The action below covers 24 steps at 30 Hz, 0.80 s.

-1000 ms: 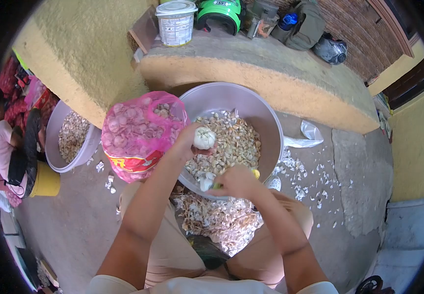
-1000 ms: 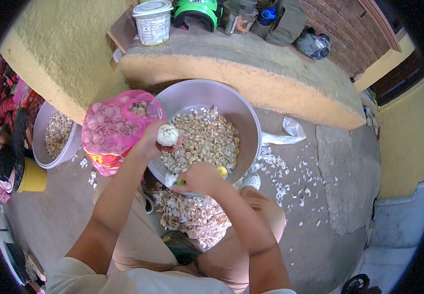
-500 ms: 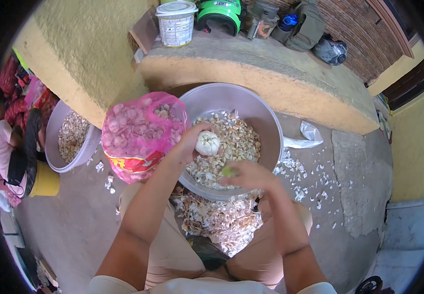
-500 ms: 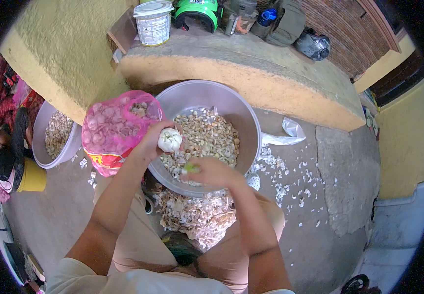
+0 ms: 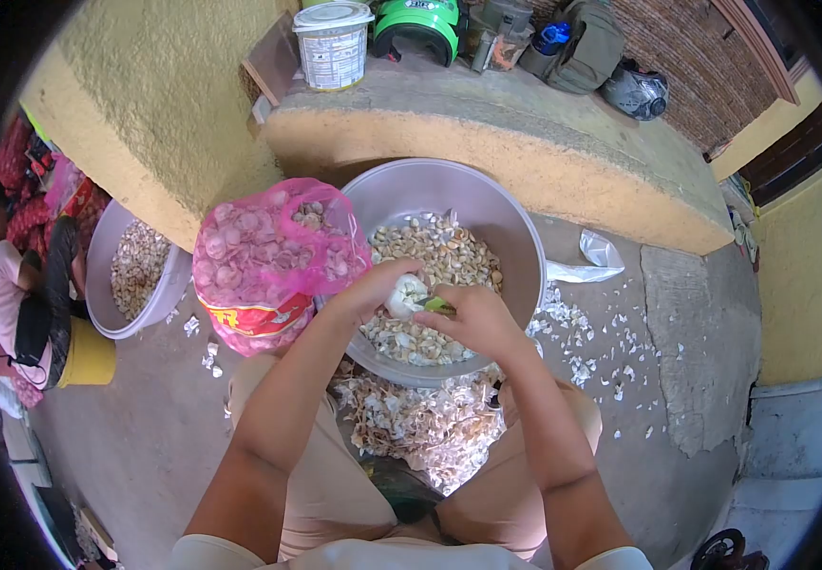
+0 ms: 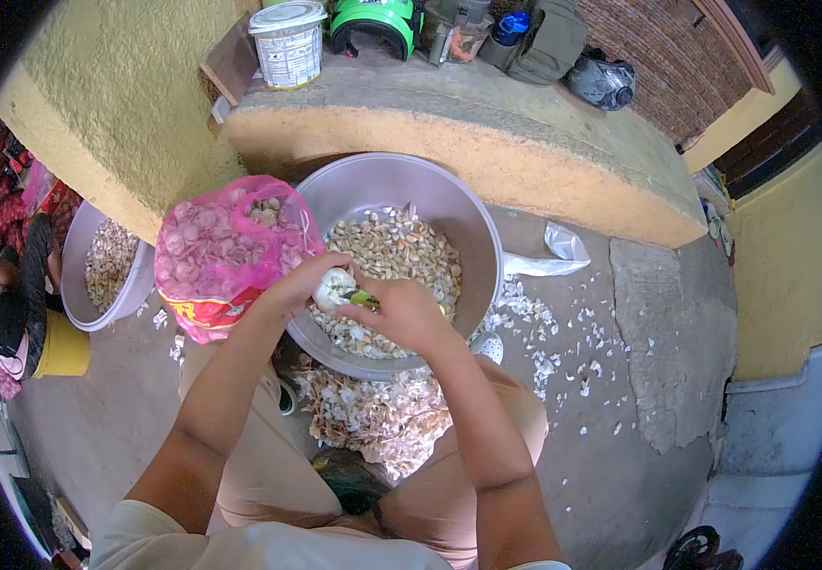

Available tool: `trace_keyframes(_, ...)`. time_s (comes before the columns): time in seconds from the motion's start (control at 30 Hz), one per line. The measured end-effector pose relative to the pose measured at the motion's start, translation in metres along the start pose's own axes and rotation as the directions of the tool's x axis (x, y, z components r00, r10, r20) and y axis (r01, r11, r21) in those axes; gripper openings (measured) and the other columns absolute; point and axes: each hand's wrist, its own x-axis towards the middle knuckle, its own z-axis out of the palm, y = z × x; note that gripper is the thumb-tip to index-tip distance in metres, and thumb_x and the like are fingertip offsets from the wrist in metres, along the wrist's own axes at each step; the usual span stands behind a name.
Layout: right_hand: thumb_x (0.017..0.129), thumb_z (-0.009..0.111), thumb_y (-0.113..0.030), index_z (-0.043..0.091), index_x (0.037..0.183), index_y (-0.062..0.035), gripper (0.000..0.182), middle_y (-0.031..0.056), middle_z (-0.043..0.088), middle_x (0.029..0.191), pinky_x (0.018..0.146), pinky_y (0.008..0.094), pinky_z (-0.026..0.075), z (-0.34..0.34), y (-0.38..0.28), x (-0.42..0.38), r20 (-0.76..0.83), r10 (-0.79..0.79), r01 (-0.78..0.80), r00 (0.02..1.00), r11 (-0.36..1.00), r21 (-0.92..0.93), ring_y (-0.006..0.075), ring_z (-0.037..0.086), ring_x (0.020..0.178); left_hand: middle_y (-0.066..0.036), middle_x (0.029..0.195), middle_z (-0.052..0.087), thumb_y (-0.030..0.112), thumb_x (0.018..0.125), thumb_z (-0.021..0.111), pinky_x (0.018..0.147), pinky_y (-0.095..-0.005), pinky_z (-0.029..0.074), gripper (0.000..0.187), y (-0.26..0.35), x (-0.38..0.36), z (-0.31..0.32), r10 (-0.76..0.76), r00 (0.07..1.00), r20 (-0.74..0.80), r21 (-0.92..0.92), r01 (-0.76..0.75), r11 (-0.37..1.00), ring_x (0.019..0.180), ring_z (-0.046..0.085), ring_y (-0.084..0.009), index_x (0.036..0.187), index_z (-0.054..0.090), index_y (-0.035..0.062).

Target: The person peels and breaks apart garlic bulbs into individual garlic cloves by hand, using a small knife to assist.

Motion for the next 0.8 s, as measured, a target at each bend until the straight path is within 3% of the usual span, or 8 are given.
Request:
trace_keyframes(0.3, 0.072, 0.058, -0.045, 0.056, 0.058, -0.0079, 0.040, 0.0119, 0.052, 0.052, 0.049, 0.0376, 0.042, 0.011, 0.006, 0.003, -0.018, -0.033, 0.029, 0.999, 0.981, -0.194, 0.0286, 0.054, 0.051, -0.004, 0.070, 0.060, 0.027, 0.082, 0.044, 0.055, -0.0244, 0.046, 0.024, -0.005, 0.006, 0.000, 0.010, 0.996, -0.093, 0.015, -0.009, 1.000, 0.062, 0.058, -0.0129, 0.077, 0.057, 0.0077)
trace_keyframes(0.37, 0.072, 0.056, -0.048, 0.057, 0.056, -0.0089, 0.042, 0.0108, 0.052, 0.051, 0.049, 0.0381, 0.042, 0.018, 0.006, 0.003, 0.019, -0.049, 0.052, 0.999, 0.960, -0.274, 0.0281, 0.054, 0.050, -0.003, 0.067, 0.058, 0.032, 0.081, 0.045, 0.040, -0.0243, 0.039, 0.024, -0.002, 0.004, 0.006, 0.020, 0.983, -0.181, -0.103, -0.039, 0.994, 0.053, 0.056, -0.0126, 0.079, 0.054, 0.0098)
trace_keyframes(0.4, 0.073, 0.053, -0.051, 0.058, 0.059, -0.0096, 0.044, 0.0112, 0.054, 0.053, 0.051, 0.0389, 0.043, 0.021, 0.003, 0.003, 0.108, -0.029, 0.062, 0.994, 0.948, -0.313, 0.0284, 0.055, 0.053, -0.002, 0.065, 0.057, 0.034, 0.081, 0.045, 0.033, -0.0242, 0.035, 0.024, 0.002, 0.000, 0.010, 0.021, 0.974, -0.226, -0.161, -0.058, 0.985, 0.049, 0.055, -0.0124, 0.080, 0.053, 0.0109)
trace_keyframes(0.47, 0.073, 0.047, -0.056, 0.062, 0.065, -0.0109, 0.048, 0.0122, 0.058, 0.059, 0.054, 0.0406, 0.045, 0.027, -0.004, 0.001, 0.281, 0.022, 0.092, 0.960, 0.918, -0.386, 0.0290, 0.058, 0.057, -0.004, 0.068, 0.059, 0.035, 0.082, 0.044, 0.033, -0.0253, 0.037, 0.026, 0.012, -0.007, 0.004, -0.017, 0.990, -0.137, -0.181, -0.008, 0.983, 0.052, 0.058, -0.0145, 0.083, 0.052, 0.0102)
trace_keyframes(0.57, 0.072, 0.047, -0.058, 0.063, 0.069, -0.0103, 0.050, 0.0120, 0.059, 0.061, 0.057, 0.0408, 0.046, 0.054, 0.007, -0.009, 0.414, -0.031, 0.180, 0.910, 0.927, -0.328, 0.0299, 0.058, 0.060, -0.009, 0.071, 0.061, 0.034, 0.083, 0.041, 0.031, -0.0284, 0.039, 0.027, 0.016, -0.008, 0.004, -0.007, 0.990, -0.141, -0.244, -0.028, 0.969, 0.054, 0.061, -0.0195, 0.085, 0.050, 0.0092)
trace_keyframes(0.67, 0.070, 0.052, -0.055, 0.062, 0.076, -0.0087, 0.048, 0.0132, 0.058, 0.061, 0.058, 0.0404, 0.046, 0.049, 0.006, -0.011, 0.395, -0.085, 0.141, 0.915, 0.983, -0.115, 0.0307, 0.058, 0.060, -0.012, 0.072, 0.061, 0.035, 0.084, 0.039, 0.032, -0.0298, 0.041, 0.028, 0.013, -0.006, 0.002, 0.041, 0.984, -0.171, -0.246, -0.083, 0.966, 0.055, 0.061, -0.0210, 0.087, 0.049, 0.0097)
trace_keyframes(0.77, 0.069, 0.058, -0.051, 0.061, 0.079, -0.0073, 0.045, 0.0139, 0.057, 0.061, 0.059, 0.0401, 0.045, 0.015, -0.003, -0.001, 0.235, -0.022, 0.006, 0.972, 0.998, 0.068, 0.0312, 0.058, 0.061, -0.011, 0.073, 0.061, 0.036, 0.084, 0.039, 0.035, -0.0301, 0.043, 0.028, 0.013, -0.008, 0.001, 0.068, 0.980, -0.189, -0.256, -0.116, 0.960, 0.057, 0.062, -0.0202, 0.088, 0.049, 0.0101)
trace_keyframes(0.8, 0.069, 0.059, -0.049, 0.060, 0.079, -0.0065, 0.044, 0.0142, 0.057, 0.061, 0.058, 0.0398, 0.045, 0.010, -0.006, 0.001, 0.130, 0.027, -0.034, 0.991, 0.998, 0.051, 0.0313, 0.058, 0.060, -0.010, 0.074, 0.061, 0.036, 0.084, 0.039, 0.036, -0.0302, 0.044, 0.028, 0.014, -0.008, 0.002, 0.073, 0.978, -0.196, -0.266, -0.125, 0.956, 0.058, 0.062, -0.0199, 0.088, 0.049, 0.0102)
